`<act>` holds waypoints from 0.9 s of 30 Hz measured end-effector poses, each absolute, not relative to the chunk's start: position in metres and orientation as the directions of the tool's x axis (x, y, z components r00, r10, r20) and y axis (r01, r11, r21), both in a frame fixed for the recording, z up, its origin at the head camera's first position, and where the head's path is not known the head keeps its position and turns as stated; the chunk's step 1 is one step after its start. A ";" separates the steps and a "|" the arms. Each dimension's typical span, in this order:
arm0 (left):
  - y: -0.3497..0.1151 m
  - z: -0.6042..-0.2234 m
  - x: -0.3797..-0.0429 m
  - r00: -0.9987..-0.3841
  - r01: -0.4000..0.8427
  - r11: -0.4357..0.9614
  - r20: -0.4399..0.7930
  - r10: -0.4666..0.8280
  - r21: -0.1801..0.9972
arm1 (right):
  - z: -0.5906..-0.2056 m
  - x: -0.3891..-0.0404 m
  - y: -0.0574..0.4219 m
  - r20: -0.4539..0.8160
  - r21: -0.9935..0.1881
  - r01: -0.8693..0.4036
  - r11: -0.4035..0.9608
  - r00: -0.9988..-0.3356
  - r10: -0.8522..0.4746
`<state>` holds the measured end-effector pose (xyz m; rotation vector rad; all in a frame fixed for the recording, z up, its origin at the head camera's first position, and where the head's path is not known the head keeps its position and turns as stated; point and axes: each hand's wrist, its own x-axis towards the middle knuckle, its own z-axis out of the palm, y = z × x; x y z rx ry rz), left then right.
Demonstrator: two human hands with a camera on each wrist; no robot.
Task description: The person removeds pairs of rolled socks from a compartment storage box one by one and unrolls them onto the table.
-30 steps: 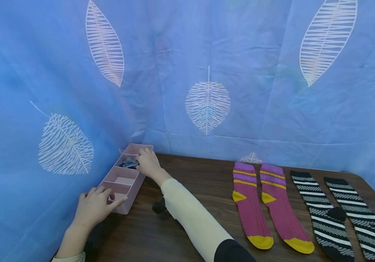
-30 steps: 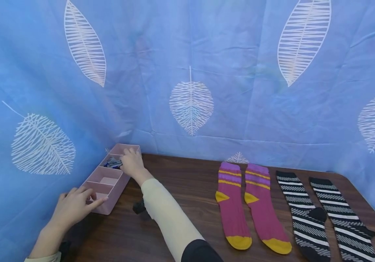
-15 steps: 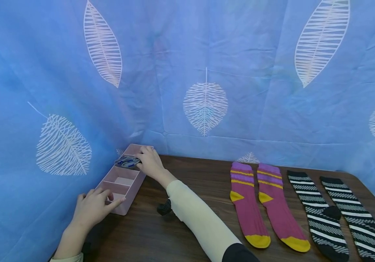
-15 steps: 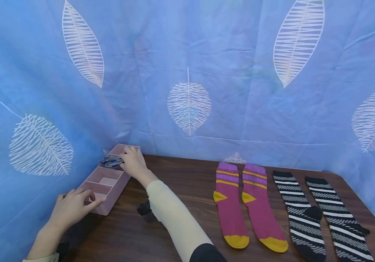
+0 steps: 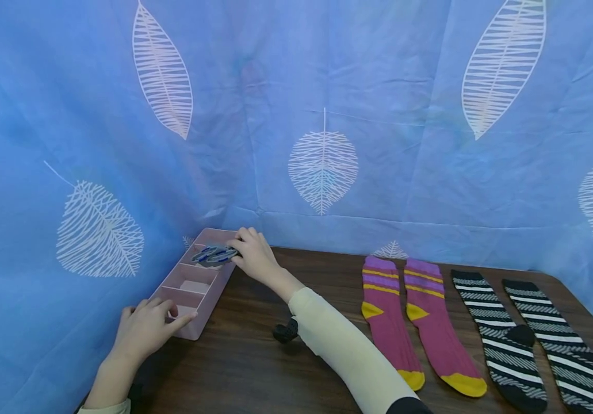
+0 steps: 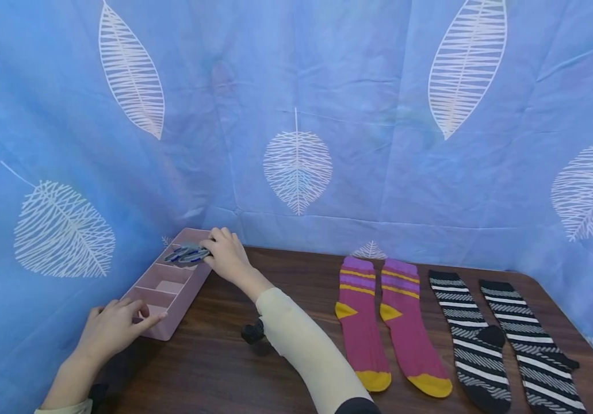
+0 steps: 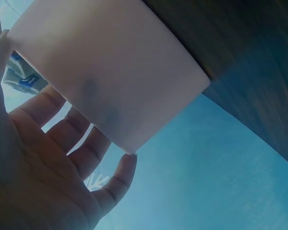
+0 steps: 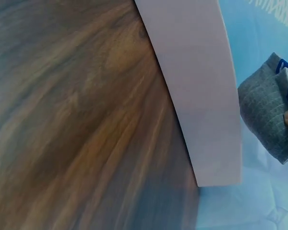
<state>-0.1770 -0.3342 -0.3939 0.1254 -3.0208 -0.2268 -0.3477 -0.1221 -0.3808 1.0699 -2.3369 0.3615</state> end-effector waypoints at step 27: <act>-0.328 -0.396 -0.177 -0.986 -0.087 0.984 0.125 -0.108 0.158 | -0.372 -0.299 -0.020 0.696 0.114 -0.788 0.605 -0.371 -0.614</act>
